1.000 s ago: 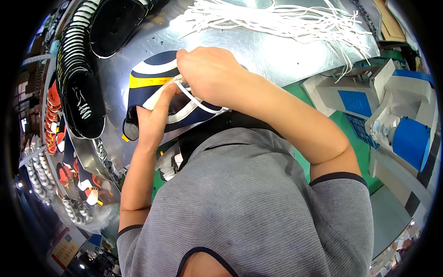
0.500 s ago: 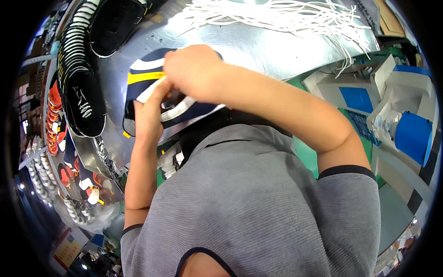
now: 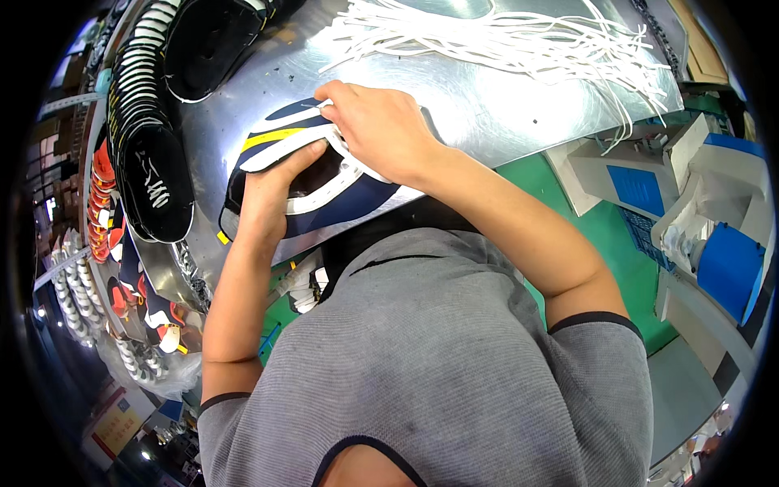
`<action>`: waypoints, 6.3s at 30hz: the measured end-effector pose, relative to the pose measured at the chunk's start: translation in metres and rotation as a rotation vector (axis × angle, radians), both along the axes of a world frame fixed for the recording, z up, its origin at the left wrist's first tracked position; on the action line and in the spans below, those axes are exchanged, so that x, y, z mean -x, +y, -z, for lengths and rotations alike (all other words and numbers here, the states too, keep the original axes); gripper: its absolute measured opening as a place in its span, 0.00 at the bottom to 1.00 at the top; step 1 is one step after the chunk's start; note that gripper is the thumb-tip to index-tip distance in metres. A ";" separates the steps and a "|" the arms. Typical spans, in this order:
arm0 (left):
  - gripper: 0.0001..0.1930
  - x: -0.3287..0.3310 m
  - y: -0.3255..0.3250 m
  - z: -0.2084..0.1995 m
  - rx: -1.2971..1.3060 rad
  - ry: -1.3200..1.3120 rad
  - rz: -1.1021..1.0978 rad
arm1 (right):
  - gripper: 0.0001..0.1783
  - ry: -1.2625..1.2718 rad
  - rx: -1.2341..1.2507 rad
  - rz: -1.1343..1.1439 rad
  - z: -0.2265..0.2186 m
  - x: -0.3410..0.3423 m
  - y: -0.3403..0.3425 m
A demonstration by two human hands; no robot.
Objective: The person laces several sneaker uppers using white laces and a metal tool, working at a metal station in a factory.
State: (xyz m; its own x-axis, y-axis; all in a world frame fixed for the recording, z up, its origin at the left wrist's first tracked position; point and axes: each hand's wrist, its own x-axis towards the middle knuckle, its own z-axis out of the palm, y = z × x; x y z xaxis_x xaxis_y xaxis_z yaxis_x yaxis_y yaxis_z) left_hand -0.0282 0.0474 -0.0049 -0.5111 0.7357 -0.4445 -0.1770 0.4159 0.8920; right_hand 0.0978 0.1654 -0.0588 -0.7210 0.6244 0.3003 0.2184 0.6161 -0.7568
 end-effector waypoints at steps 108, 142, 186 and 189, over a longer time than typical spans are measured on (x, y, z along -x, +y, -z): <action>0.16 -0.031 -0.061 0.031 -0.651 1.283 0.500 | 0.05 0.055 -0.313 -0.152 -0.031 -0.029 -0.013; 0.20 -0.032 -0.048 0.027 -0.199 0.750 -0.049 | 0.07 -0.031 0.380 -0.230 -0.052 -0.048 -0.026; 0.08 -0.006 -0.022 0.007 -0.182 1.174 0.124 | 0.20 -0.006 -0.172 -0.514 -0.078 -0.112 -0.040; 0.08 -0.005 -0.017 0.004 -0.267 1.261 0.178 | 0.22 -0.014 0.232 -0.530 -0.079 -0.112 -0.034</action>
